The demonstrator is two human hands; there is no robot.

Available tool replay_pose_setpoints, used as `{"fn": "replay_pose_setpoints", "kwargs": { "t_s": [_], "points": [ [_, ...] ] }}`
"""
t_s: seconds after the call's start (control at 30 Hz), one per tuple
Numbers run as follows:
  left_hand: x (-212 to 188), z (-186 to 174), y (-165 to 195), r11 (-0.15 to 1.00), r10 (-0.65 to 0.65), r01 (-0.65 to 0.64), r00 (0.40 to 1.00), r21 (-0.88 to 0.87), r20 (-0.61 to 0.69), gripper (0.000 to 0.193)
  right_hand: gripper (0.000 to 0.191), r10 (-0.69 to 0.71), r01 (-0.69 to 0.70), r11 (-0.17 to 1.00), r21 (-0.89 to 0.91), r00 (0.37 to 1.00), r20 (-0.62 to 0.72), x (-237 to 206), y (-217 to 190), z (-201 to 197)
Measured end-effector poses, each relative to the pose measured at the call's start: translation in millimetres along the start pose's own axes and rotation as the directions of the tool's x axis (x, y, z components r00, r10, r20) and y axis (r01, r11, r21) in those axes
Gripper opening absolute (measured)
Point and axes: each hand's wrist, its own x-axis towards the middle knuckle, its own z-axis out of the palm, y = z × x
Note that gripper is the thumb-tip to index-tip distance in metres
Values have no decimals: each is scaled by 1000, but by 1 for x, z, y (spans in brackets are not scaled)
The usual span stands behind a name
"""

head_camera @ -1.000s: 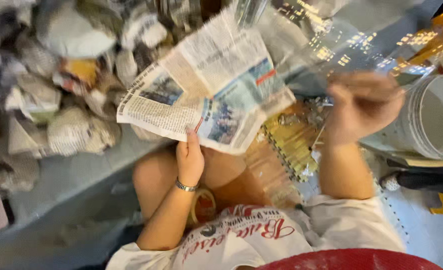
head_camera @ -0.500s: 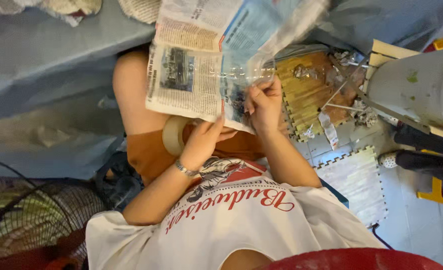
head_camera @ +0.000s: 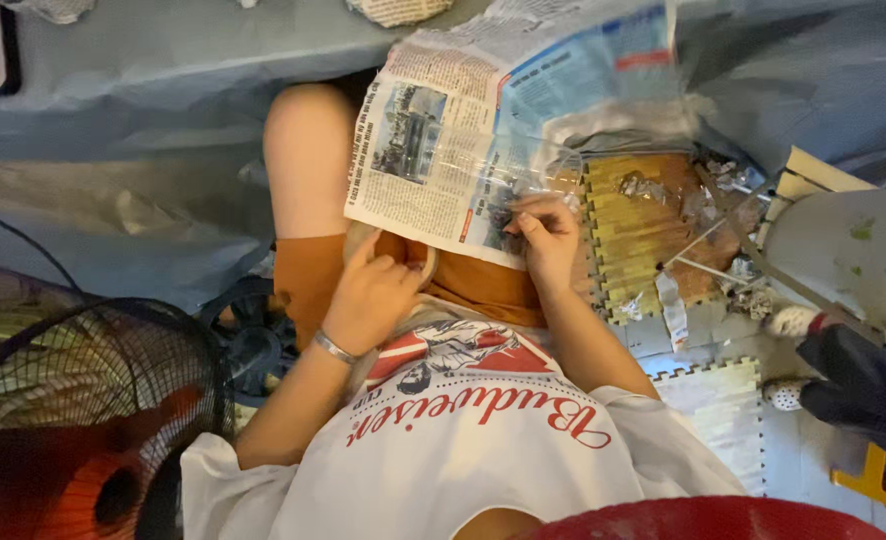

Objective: The person sits on the floor and crumples and rolls newspaper sheets into tight balls, then wraps newspaper around cups and secures them with clear tape, cutting pieces of tape with scissors and placing the finished newspaper-wrapped items on the work table with many similar pieces.

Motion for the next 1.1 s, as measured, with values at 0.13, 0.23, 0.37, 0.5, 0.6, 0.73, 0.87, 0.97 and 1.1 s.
{"fn": "replay_pose_setpoints", "kwargs": {
  "t_s": [0.13,0.23,0.37,0.5,0.6,0.73,0.87,0.97,1.1],
  "points": [
    [-9,-23,-47,917,-179,82,959,-390,-218,14,10,-36,35,998,54,999,9,6,2,13],
    [-15,-37,-90,897,-362,166,810,-410,-462,6,9,-65,63,997,42,997,32,11,11,20],
    [-5,-58,-153,930,-275,368,712,9,-646,17,9,-58,61,996,-69,997,45,8,25,27],
    [31,-87,-216,894,-26,319,736,313,-676,17,8,-56,62,991,-121,997,50,4,26,29],
    [52,-92,-242,899,36,252,772,358,-635,21,12,22,-20,994,-106,999,26,2,25,31],
    [47,-93,-251,880,-55,326,793,345,-607,22,11,102,-106,979,-174,994,-32,-8,26,30],
    [21,-78,-235,883,-136,363,803,297,-580,33,12,127,-129,959,-252,992,-22,-17,25,12],
    [32,-57,-195,904,-188,372,787,210,-588,46,20,124,-142,974,-176,987,-107,-3,17,-9],
    [57,-3,-102,981,-65,-14,918,-196,-391,54,18,153,-137,987,90,967,-202,25,5,-41]
  ]
}}
